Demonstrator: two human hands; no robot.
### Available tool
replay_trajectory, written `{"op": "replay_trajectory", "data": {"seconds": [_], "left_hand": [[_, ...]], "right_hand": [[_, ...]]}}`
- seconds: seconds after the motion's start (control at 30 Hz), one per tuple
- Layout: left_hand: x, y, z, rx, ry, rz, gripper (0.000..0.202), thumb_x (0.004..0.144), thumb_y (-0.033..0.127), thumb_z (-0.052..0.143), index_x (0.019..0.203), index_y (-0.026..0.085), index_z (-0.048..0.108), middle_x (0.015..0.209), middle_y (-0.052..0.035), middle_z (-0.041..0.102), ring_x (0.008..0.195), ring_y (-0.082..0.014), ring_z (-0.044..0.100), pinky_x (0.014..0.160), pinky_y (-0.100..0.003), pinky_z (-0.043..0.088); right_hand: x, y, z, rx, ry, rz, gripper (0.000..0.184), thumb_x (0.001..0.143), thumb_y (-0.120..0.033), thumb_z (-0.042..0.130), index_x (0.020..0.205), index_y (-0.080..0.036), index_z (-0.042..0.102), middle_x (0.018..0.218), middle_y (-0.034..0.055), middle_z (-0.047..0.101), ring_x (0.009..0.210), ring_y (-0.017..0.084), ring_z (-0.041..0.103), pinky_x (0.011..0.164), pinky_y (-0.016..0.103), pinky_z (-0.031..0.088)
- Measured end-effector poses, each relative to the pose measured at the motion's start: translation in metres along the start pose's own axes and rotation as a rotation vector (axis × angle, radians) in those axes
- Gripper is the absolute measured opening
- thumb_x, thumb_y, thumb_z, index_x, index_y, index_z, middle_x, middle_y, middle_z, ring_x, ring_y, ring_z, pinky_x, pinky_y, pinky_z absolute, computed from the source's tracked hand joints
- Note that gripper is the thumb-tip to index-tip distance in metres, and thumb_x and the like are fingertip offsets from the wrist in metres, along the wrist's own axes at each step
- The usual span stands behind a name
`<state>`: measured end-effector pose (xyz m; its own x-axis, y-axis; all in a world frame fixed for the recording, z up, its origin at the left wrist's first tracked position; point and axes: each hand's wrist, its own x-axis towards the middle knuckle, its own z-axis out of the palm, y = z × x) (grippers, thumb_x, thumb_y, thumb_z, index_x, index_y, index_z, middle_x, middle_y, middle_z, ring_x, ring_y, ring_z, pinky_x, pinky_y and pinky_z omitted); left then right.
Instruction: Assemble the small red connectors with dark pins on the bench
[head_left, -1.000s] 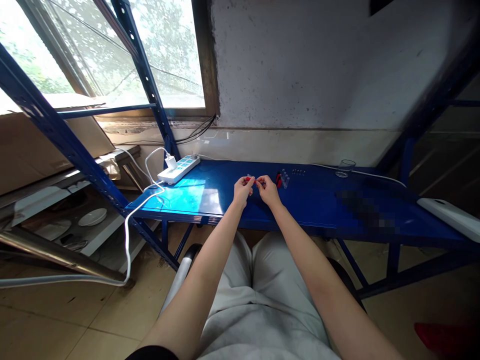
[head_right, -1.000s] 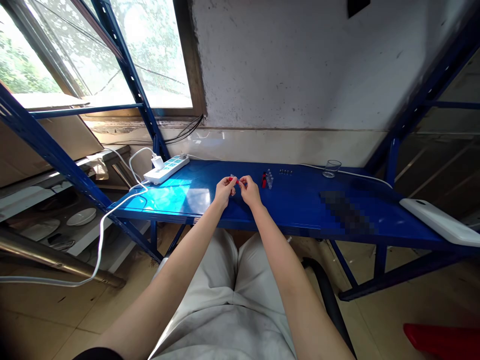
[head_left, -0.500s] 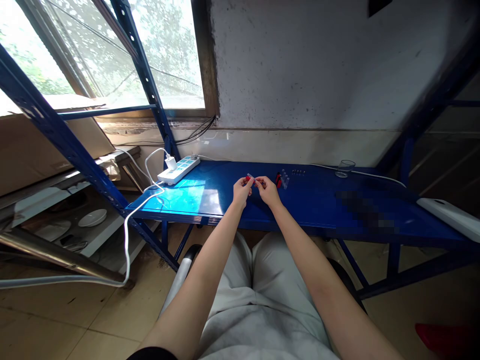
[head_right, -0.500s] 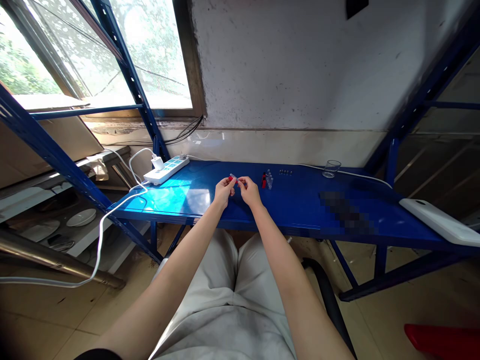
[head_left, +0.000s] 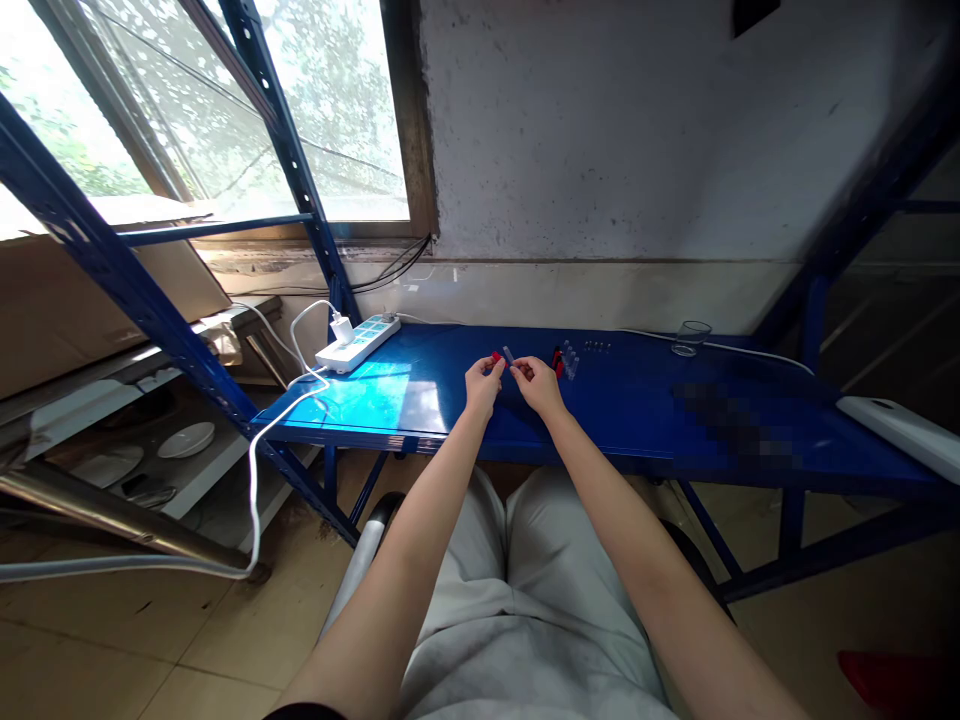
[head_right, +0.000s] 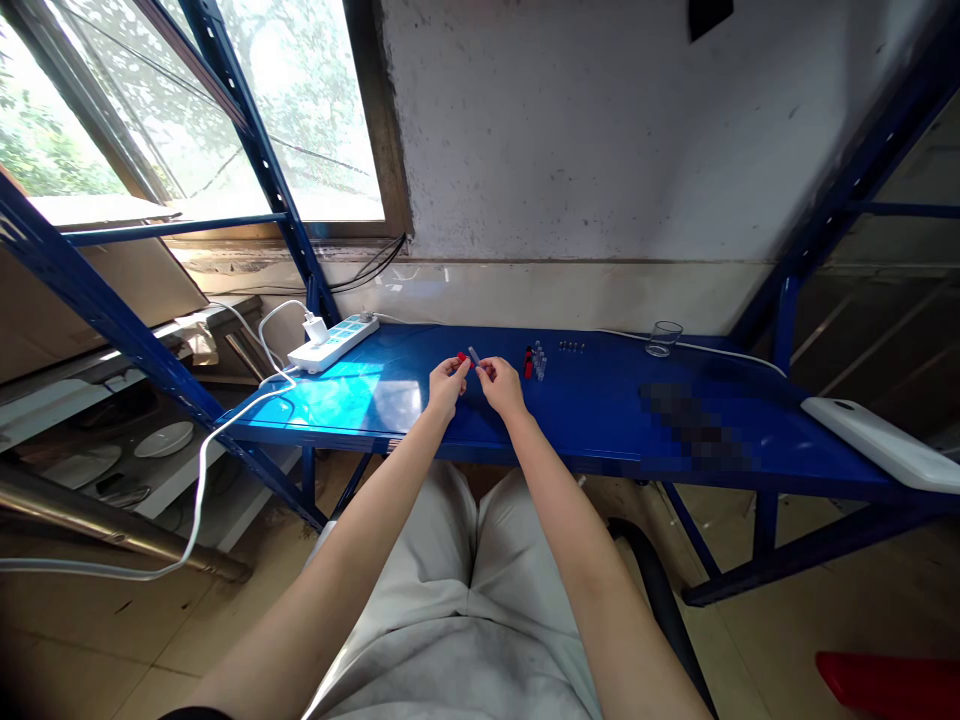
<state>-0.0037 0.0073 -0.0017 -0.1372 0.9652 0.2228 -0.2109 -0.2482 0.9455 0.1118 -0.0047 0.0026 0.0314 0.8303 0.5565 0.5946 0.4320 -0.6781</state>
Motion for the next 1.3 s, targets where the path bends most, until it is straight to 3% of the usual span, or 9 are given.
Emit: {"op": "replay_trajectory", "data": {"seconds": [0.13,0.2,0.3,0.47,0.73,0.93,1.17,1.3], "left_hand": [[-0.004,0.003,0.001,0.038,-0.002,0.025,0.028,0.069,0.038,0.064,0.083,0.014,0.062,0.077,-0.0033,0.059,0.045,-0.0023,0.042,0.042,-0.017,0.034],[-0.004,0.002,0.003,0.081,-0.025,0.030,0.028,0.067,0.037,0.066,0.082,0.014,0.063,0.077,-0.0042,0.061,0.047,-0.0035,0.043,0.043,-0.018,0.034],[-0.003,-0.001,0.008,0.192,-0.121,0.037,0.026,0.065,0.036,0.068,0.079,0.013,0.065,0.073,-0.0047,0.061,0.049,-0.0060,0.046,0.045,-0.019,0.036],[0.001,-0.005,0.031,0.415,-0.282,0.151,0.021,0.059,0.033,0.072,0.068,0.015,0.067,0.064,-0.0046,0.060,0.057,-0.0113,0.050,0.052,-0.022,0.038],[0.000,-0.010,0.071,0.633,-0.286,0.162,0.013,0.059,0.025,0.073,0.057,0.017,0.063,0.052,-0.0029,0.053,0.052,-0.0138,0.048,0.050,-0.024,0.034],[0.002,-0.021,0.075,0.806,-0.242,0.169,0.015,0.063,0.031,0.070,0.060,0.017,0.063,0.057,-0.0049,0.056,0.060,-0.0189,0.054,0.057,-0.027,0.038],[0.001,-0.020,0.076,0.853,-0.255,0.156,0.023,0.059,0.027,0.073,0.048,0.018,0.055,0.051,-0.0029,0.052,0.067,-0.0211,0.056,0.068,-0.030,0.037],[0.001,-0.019,0.075,0.828,-0.249,0.130,0.023,0.057,0.028,0.074,0.052,0.017,0.054,0.055,-0.0027,0.052,0.071,-0.0221,0.055,0.072,-0.032,0.035]], "right_hand": [[0.000,0.005,-0.016,-0.012,-0.004,0.094,0.023,0.076,-0.036,0.051,0.086,-0.018,0.060,0.078,0.0059,0.064,0.067,0.016,0.057,0.062,0.028,0.045],[0.001,0.012,-0.032,-0.071,-0.089,0.150,0.017,0.072,-0.032,0.055,0.081,-0.018,0.061,0.077,0.0056,0.065,0.069,0.017,0.059,0.062,0.027,0.045],[0.001,0.024,-0.059,-0.195,-0.182,0.266,0.013,0.069,-0.027,0.058,0.075,-0.017,0.063,0.072,0.0058,0.066,0.067,0.017,0.060,0.060,0.026,0.044],[-0.003,0.042,-0.087,-0.397,-0.134,0.421,0.014,0.070,-0.032,0.059,0.069,-0.018,0.063,0.068,0.0059,0.065,0.065,0.018,0.060,0.056,0.026,0.041],[-0.011,0.055,-0.078,-0.534,-0.056,0.348,0.020,0.073,-0.037,0.055,0.074,-0.019,0.064,0.073,0.0063,0.065,0.069,0.019,0.059,0.058,0.027,0.039],[-0.012,0.054,-0.078,-0.581,-0.069,0.325,0.020,0.074,-0.036,0.053,0.078,-0.020,0.064,0.081,0.0069,0.066,0.076,0.021,0.060,0.065,0.030,0.039],[-0.015,0.048,-0.077,-0.613,-0.110,0.345,0.023,0.076,-0.036,0.051,0.083,-0.019,0.064,0.088,0.0085,0.066,0.084,0.024,0.059,0.073,0.034,0.038],[-0.016,0.049,-0.078,-0.613,-0.120,0.344,0.025,0.077,-0.038,0.050,0.086,-0.018,0.063,0.089,0.0085,0.066,0.085,0.024,0.059,0.074,0.035,0.038]]}}
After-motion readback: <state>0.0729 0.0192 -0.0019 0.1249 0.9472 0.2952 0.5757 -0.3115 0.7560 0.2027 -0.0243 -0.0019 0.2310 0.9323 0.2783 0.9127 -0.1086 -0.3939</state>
